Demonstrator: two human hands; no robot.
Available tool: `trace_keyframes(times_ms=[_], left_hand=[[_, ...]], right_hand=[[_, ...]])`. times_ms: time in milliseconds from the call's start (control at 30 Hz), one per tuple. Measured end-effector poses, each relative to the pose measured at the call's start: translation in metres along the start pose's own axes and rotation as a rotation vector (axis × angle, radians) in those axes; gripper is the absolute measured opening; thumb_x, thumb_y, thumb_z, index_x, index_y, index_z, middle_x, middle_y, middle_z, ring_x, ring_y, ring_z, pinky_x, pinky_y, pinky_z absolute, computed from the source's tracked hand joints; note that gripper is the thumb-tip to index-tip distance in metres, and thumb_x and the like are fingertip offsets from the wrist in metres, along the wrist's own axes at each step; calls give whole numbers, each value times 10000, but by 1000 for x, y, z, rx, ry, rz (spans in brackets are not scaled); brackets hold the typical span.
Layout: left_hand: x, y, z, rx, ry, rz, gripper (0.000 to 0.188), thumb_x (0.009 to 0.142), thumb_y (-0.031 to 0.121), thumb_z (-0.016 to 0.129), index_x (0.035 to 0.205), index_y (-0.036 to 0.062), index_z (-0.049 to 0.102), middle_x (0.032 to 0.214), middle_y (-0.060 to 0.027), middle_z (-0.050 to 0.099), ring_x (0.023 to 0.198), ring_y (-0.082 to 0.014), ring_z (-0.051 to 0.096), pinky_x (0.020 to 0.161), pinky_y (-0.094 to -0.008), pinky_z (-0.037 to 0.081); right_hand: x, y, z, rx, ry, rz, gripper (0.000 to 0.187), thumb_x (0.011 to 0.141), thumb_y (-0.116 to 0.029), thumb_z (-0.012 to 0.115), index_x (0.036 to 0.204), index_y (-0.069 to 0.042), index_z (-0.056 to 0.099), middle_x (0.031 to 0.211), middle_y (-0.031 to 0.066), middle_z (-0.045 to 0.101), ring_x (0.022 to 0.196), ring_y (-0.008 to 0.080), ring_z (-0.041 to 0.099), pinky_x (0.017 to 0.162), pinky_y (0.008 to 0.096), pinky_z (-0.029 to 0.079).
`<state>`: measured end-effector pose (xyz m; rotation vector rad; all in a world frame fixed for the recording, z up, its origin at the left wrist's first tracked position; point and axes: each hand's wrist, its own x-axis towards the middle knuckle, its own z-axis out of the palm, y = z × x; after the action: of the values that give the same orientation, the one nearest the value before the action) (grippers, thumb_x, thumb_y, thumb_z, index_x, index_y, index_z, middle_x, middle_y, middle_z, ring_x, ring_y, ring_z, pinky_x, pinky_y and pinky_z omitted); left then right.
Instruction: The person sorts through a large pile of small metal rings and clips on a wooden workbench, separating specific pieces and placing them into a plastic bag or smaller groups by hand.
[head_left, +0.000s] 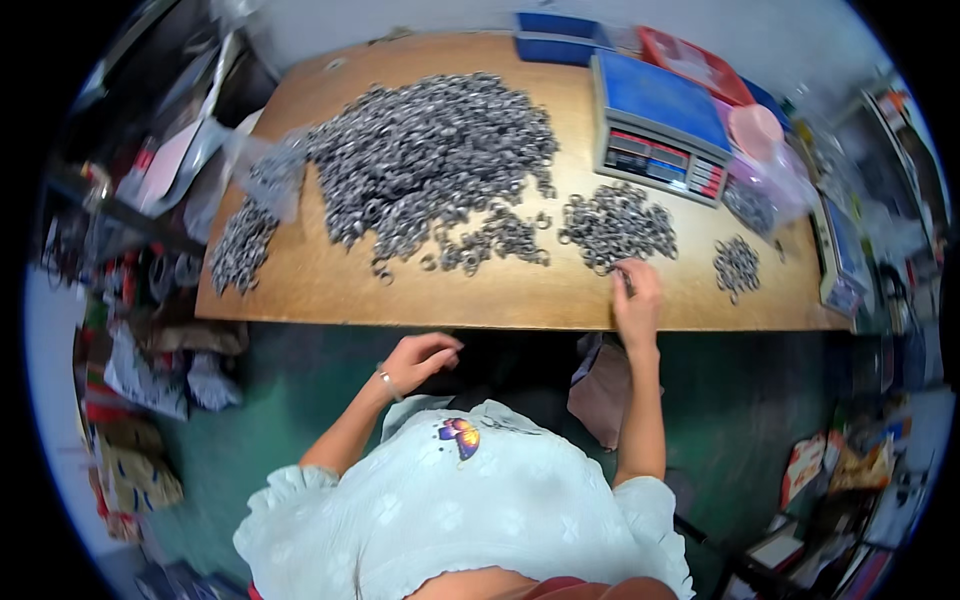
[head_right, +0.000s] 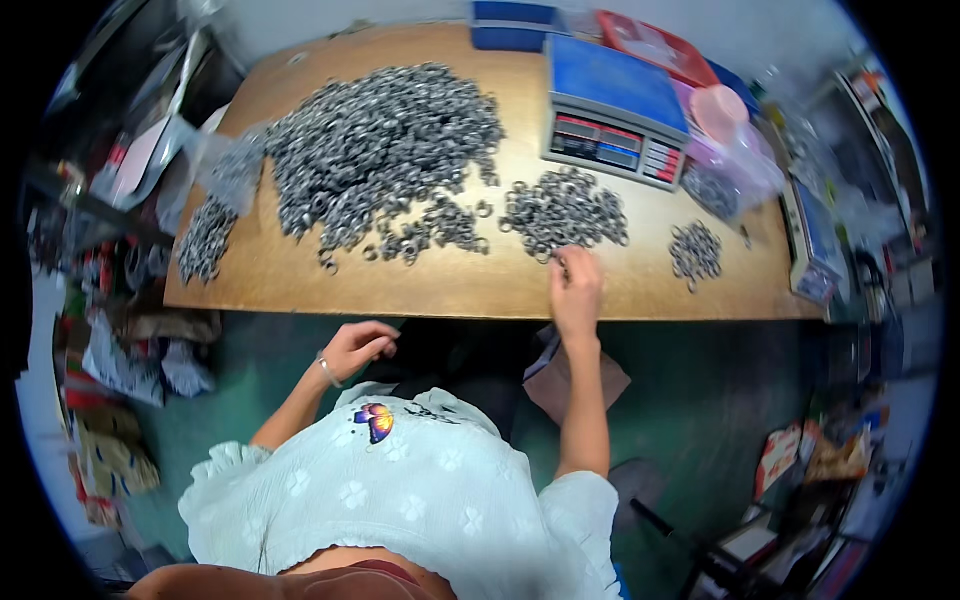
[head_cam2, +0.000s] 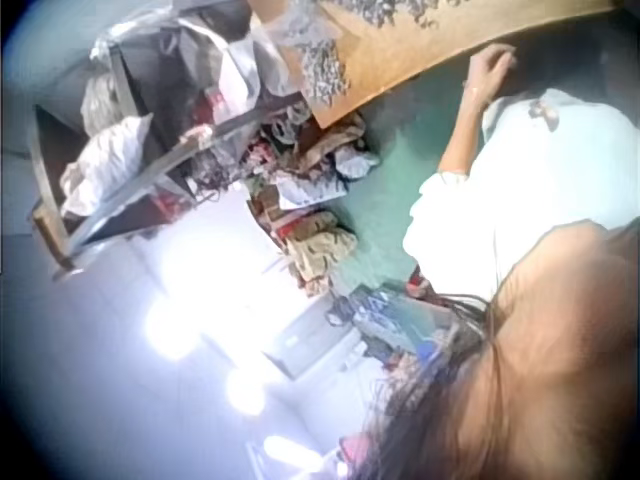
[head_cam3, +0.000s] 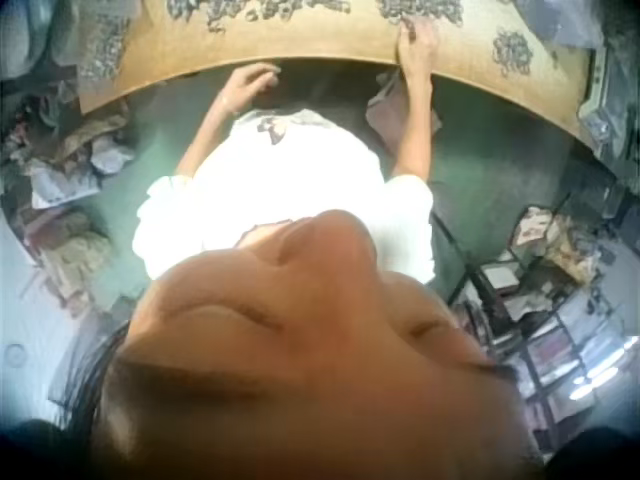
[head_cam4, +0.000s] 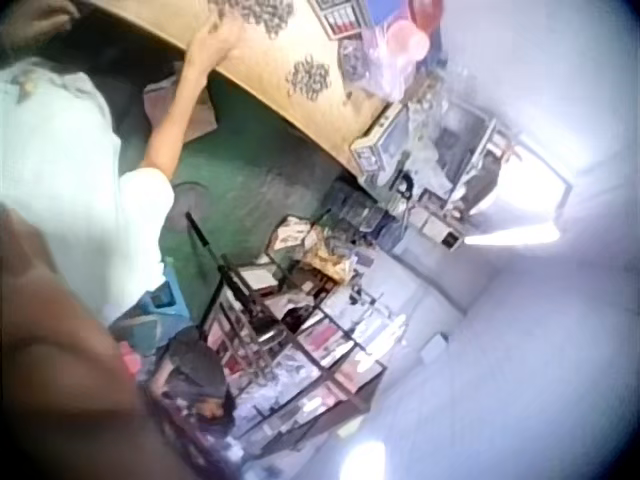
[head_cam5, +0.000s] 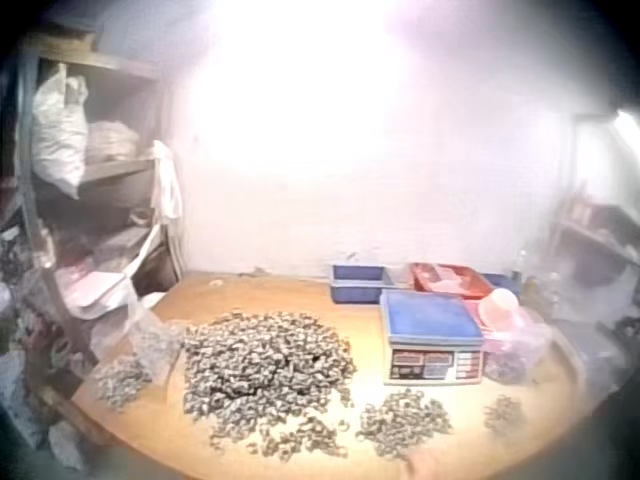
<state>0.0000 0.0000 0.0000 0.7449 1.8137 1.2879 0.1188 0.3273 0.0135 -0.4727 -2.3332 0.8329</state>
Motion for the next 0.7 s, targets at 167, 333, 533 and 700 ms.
trace_keyframes(times_ms=[167, 333, 533, 700], left_hand=[[30, 26, -14, 291, 373, 318, 341, 829, 112, 647, 1159, 58, 586, 1197, -127, 558, 962, -295, 604, 788, -359, 498], [81, 32, -14, 899, 573, 401, 533, 762, 123, 691, 1268, 109, 522, 1375, -120, 430, 1227, -362, 413, 1004, -463, 357], [95, 13, -32, 773, 604, 391, 311, 713, 82, 699, 1000, 62, 582, 1078, -100, 550, 1045, -330, 480, 903, -456, 391], [87, 11, -47, 622, 628, 399, 340, 738, -34, 622, 1068, 13, 553, 1115, -141, 539, 1052, -353, 492, 900, -419, 419]], right_hand=[[23, -48, 77, 164, -183, -161, 338, 763, -88, 690, 1071, 7, 587, 1134, 170, 564, 1085, 340, 504, 919, 404, 403], [41, -76, 125, -151, -117, -193, 464, 741, -140, 728, 1155, -20, 555, 1298, 176, 447, 1184, 388, 402, 973, 473, 336], [27, -81, 136, 15, -207, -306, 306, 770, -16, 654, 1061, -14, 556, 1114, 164, 535, 1047, 348, 477, 892, 446, 360], [31, -70, 130, 293, -236, -143, 216, 822, 13, 596, 1031, 6, 539, 958, 153, 591, 876, 312, 575, 780, 362, 444]])
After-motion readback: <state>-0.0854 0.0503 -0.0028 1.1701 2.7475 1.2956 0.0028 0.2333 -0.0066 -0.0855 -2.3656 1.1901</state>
